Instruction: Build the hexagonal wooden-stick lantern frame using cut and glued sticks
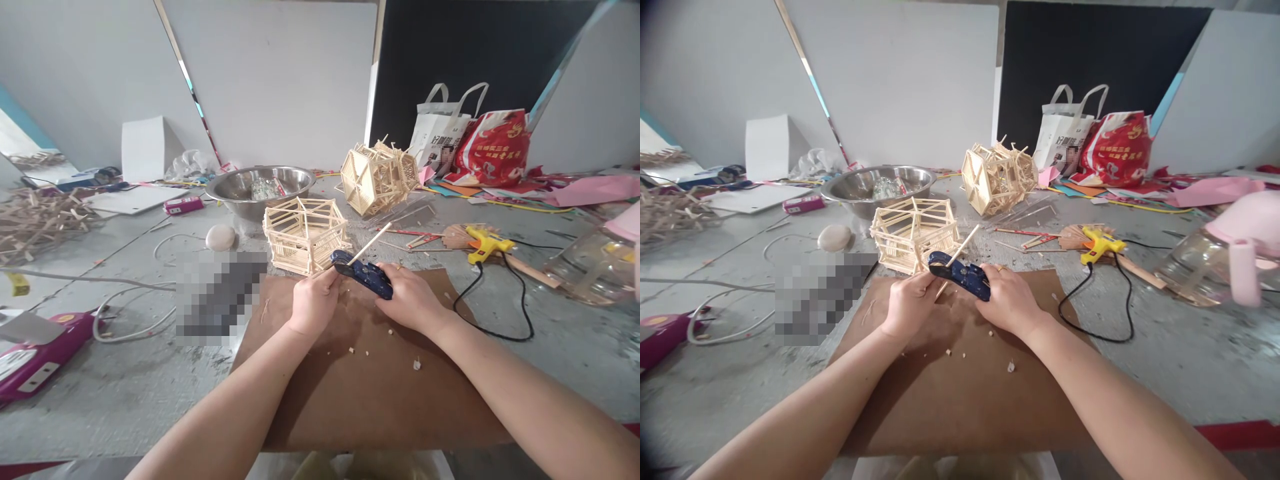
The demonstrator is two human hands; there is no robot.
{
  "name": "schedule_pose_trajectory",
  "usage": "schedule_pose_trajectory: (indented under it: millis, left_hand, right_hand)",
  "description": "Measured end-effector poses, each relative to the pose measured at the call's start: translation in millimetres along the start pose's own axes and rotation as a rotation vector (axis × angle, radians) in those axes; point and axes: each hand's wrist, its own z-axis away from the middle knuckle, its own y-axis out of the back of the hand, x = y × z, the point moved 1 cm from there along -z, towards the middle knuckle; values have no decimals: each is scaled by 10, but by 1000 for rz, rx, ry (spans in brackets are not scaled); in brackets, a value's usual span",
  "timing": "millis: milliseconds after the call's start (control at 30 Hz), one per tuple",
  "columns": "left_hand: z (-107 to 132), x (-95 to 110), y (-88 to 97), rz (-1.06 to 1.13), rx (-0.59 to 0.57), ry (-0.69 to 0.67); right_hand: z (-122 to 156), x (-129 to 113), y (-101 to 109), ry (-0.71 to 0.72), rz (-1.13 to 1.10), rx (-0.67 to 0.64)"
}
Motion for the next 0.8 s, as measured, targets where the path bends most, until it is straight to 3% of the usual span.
schedule_pose_trajectory:
  millis: [367, 800]
  left_hand:
    - [-3, 2, 6, 36, 19, 21]
    - [2, 13, 21, -13, 11, -44]
  right_hand:
    - [-7, 11, 21, -1, 21, -66]
    - [-6, -3, 40, -33, 20, -73]
